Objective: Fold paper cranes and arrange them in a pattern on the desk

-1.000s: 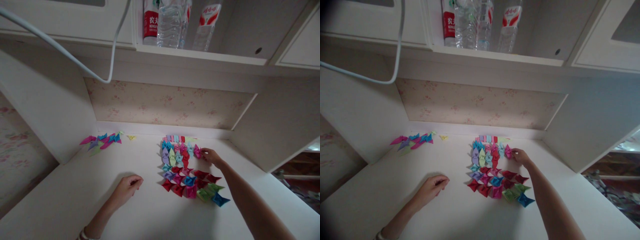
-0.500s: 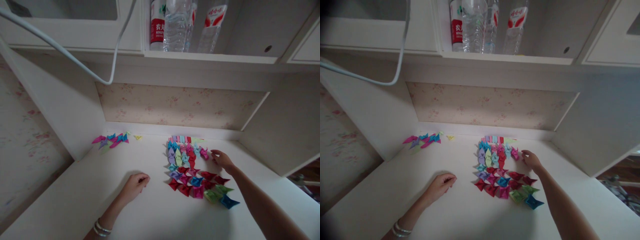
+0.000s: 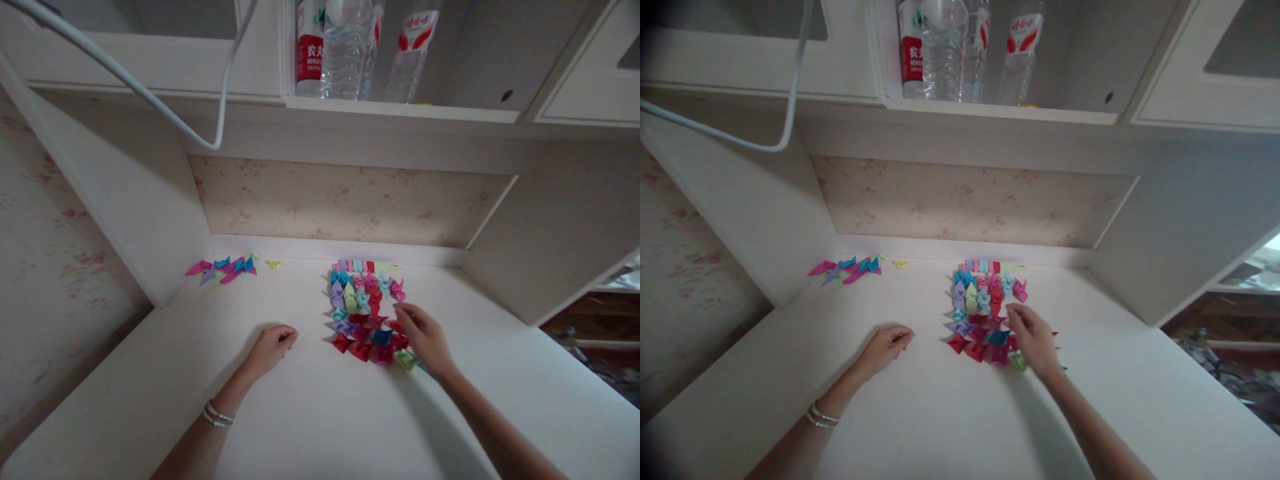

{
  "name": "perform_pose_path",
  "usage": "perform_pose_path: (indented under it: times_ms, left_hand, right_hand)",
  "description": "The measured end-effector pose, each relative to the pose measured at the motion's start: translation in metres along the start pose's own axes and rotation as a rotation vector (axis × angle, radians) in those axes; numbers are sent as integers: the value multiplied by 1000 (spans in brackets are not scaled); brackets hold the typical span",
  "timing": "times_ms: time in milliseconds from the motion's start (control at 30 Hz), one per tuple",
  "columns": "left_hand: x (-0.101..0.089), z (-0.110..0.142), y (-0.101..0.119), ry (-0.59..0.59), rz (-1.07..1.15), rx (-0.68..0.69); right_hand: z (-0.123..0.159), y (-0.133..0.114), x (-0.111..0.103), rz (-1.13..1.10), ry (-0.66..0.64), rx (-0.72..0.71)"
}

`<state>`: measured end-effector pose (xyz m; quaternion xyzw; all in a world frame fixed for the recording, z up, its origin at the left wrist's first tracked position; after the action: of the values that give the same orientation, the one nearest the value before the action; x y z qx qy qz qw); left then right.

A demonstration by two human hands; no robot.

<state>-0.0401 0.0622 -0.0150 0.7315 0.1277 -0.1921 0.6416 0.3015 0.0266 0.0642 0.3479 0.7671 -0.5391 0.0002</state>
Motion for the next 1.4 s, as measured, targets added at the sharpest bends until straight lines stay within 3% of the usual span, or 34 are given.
perform_pose_path:
  times_ms: [67, 167, 267, 467, 633, 700, 833, 1000, 1200, 1400]
  left_hand:
    - [0, 1, 1, 0, -24, 13]
    - [1, 1, 1, 9, -62, 35]
    - [1, 2, 1, 31, -87, 55]
    - [4, 5, 3, 44, -65, 52]
    - [3, -8, -6, 41, 12, -78]
    - [-6, -26, -8, 72, -91, -54]
    - [-39, -83, -6, 143, -533, 92]
    - [-75, -157, -7, 185, -746, 101]
    - [-76, -211, -8, 204, -952, 89]
    - [-74, -236, -15, 191, -1099, 62]
  right_hand:
    - [51, -24, 28, -47, -229, -36]
    - [110, -40, 72, -128, -478, -9]
    - [134, -45, 102, -82, -528, -94]
    - [131, -41, 111, 23, -555, -158]
    - [124, -48, 127, 130, -604, -287]
    - [122, -53, 138, 151, -607, -352]
    - [117, -56, 152, 110, -652, -390]
    - [112, -53, 154, 39, -674, -383]
    - [112, -47, 160, 28, -654, -379]
    - [112, -42, 166, 31, -672, -355]
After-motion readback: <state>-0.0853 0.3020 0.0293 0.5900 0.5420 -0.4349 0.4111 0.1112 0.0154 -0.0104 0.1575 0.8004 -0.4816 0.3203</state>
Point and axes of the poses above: each hand's wrist, its own z-axis away from the middle knuckle, its own x-axis out of the palm, y = z × x, the point moved 4 cm from there along -z, towards the middle knuckle, and after that the axes turned 10 degrees about y, right-handed, at the moved point
